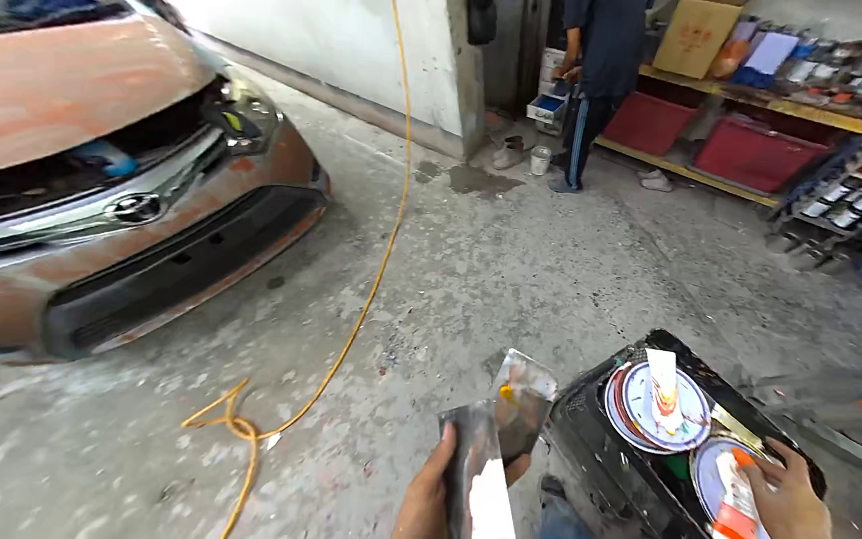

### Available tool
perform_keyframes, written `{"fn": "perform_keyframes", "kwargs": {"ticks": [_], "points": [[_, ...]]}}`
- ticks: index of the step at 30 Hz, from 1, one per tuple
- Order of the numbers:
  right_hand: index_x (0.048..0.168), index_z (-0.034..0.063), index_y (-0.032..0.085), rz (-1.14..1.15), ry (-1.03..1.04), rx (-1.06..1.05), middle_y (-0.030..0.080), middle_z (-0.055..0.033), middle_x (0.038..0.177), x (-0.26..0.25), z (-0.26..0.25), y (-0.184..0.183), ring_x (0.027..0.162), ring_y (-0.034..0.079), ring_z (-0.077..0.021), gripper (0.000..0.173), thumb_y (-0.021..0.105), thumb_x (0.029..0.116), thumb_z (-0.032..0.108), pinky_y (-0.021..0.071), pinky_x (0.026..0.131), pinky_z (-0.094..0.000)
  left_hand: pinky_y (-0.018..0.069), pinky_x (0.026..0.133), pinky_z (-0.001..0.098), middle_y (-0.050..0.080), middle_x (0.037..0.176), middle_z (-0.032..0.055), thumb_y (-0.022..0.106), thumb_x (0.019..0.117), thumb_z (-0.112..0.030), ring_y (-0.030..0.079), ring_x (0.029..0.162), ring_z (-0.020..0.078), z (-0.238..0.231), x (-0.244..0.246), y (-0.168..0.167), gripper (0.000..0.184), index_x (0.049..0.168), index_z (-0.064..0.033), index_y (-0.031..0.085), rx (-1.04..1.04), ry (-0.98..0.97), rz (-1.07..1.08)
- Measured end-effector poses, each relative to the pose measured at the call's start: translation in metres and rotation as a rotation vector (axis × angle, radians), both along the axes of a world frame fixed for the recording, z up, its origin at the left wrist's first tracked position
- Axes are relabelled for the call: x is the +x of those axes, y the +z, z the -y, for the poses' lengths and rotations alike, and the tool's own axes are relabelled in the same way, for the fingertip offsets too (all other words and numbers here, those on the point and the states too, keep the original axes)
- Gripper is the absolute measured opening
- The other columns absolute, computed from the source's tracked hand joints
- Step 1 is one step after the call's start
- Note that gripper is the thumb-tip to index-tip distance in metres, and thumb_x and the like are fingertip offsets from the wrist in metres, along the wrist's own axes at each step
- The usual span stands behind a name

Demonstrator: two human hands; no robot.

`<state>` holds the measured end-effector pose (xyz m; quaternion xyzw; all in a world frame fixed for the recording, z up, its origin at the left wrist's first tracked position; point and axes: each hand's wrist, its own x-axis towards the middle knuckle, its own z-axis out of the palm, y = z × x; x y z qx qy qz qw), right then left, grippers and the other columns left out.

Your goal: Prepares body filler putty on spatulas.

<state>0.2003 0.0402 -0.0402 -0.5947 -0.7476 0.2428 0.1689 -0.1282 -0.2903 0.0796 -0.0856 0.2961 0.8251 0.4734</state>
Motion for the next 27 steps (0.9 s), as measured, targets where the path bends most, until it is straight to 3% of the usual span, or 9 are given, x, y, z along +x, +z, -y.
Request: {"fn": "perform_keyframes", "kwargs": {"ticks": [3, 6, 10, 12, 15, 19, 21, 24, 27], "points": [[0.143, -0.012, 0.047, -0.135, 0.107, 0.122, 0.055, -0.0352, 0.137, -0.028, 0.005, 0.039, 0.126, 0.056, -0.0442, 0.061, 0.06, 0.0995, 0.028, 0.0477, 0.105, -0.0547, 0.0516, 0.103, 0.0613, 0.065, 0.128, 0.024, 0.037, 0.1085, -0.046, 0.064, 0.12, 0.04, -0.013, 0.013, 0.002, 0.054, 0.136, -0.0019, 0.051, 0.019, 0.027, 0.01], [0.135, -0.0133, 0.05, -0.478, 0.41, -0.102, 0.065, -0.0219, 0.121, -0.089, 0.037, 0.092, 0.106, 0.066, -0.0195, 0.045, 0.055, 0.0999, 0.014, 0.0574, 0.087, -0.0361, 0.0508, 0.102, 0.0626, 0.064, 0.129, 0.0232, 0.039, 0.1072, -0.047, 0.063, 0.121, 0.0403, -0.027, 0.027, 0.002, 0.054, 0.135, -0.0036, 0.053, 0.043, 0.035, 0.014], [0.139, -0.0036, 0.052, -0.614, 0.704, -0.751, 0.069, -0.0109, 0.119, -0.168, 0.094, 0.117, 0.1, 0.07, -0.0202, 0.063, 0.069, 0.0941, 0.036, 0.0618, 0.08, -0.039, 0.0526, 0.099, 0.0637, 0.067, 0.126, 0.0206, 0.04, 0.1057, -0.051, 0.065, 0.117, 0.0392, -0.044, 0.048, 0.008, 0.055, 0.134, -0.0058, 0.053, 0.019, 0.026, 0.0], [0.125, -0.0035, 0.061, -0.761, 0.649, -0.912, 0.072, -0.0124, 0.106, -0.194, 0.113, 0.112, 0.091, 0.072, -0.0217, 0.046, 0.075, 0.0912, 0.025, 0.0631, 0.077, -0.0375, 0.0523, 0.099, 0.064, 0.068, 0.122, 0.0205, 0.048, 0.1025, -0.053, 0.066, 0.115, 0.0386, -0.045, 0.054, 0.012, 0.056, 0.131, -0.0062, 0.057, 0.023, 0.051, 0.0], [0.114, -0.0054, 0.069, -0.885, 0.586, -0.965, 0.074, -0.0151, 0.099, -0.216, 0.133, 0.114, 0.088, 0.072, -0.0211, 0.024, 0.067, 0.0948, 0.008, 0.0622, 0.08, -0.0362, 0.0542, 0.096, 0.0638, 0.069, 0.121, 0.0207, 0.047, 0.103, -0.053, 0.067, 0.114, 0.0389, -0.03, 0.058, 0.02, 0.056, 0.131, -0.0058, 0.058, -0.007, 0.161, 0.012], [0.118, -0.004, 0.067, -0.892, 0.657, -0.905, 0.074, -0.01, 0.104, -0.234, 0.162, 0.133, 0.094, 0.072, -0.0169, 0.024, 0.05, 0.1014, 0.002, 0.0612, 0.087, -0.0367, 0.0548, 0.096, 0.0587, 0.055, 0.148, 0.0158, 0.026, 0.1079, -0.051, 0.061, 0.126, 0.0373, 0.019, 0.044, 0.022, 0.061, 0.147, -0.0105, 0.049, -0.091, 0.361, -0.045], [0.115, -0.0023, 0.068, -0.885, 0.765, -0.856, 0.073, -0.0055, 0.105, -0.244, 0.184, 0.144, 0.095, 0.07, -0.0122, 0.024, 0.049, 0.1003, -0.001, 0.0601, 0.088, -0.0336, 0.0589, 0.091, 0.0505, 0.062, 0.137, 0.0184, 0.027, 0.1096, -0.045, 0.066, 0.118, 0.0336, 0.046, 0.034, 0.022, 0.055, 0.142, -0.0066, 0.05, -0.175, 0.558, -0.115], [0.107, 0.0023, 0.073, -0.89, 0.94, -0.795, 0.071, 0.0016, 0.105, -0.266, 0.238, 0.157, 0.099, 0.067, -0.0054, 0.021, 0.055, 0.0973, -0.001, 0.0584, 0.09, -0.0276, 0.0632, 0.066, 0.0333, 0.073, 0.086, 0.01, 0.042, 0.1091, -0.028, 0.073, 0.073, 0.0161, 0.074, 0.02, 0.031, 0.035, 0.117, 0.0005, 0.06, -0.514, 0.92, -0.203], [0.099, 0.0003, 0.074, -0.851, 1.153, -0.707, 0.068, 0.0011, 0.106, -0.298, 0.296, 0.166, 0.101, 0.064, -0.0018, 0.014, 0.061, 0.0969, 0.004, 0.0572, 0.088, -0.0226, 0.0601, 0.056, 0.0277, 0.069, 0.07, 0.0042, 0.048, 0.1055, -0.025, 0.067, 0.058, 0.0099, 0.12, 0.0, 0.031, 0.029, 0.102, 0.0004, 0.062, -0.584, 1.162, -0.319]]}}
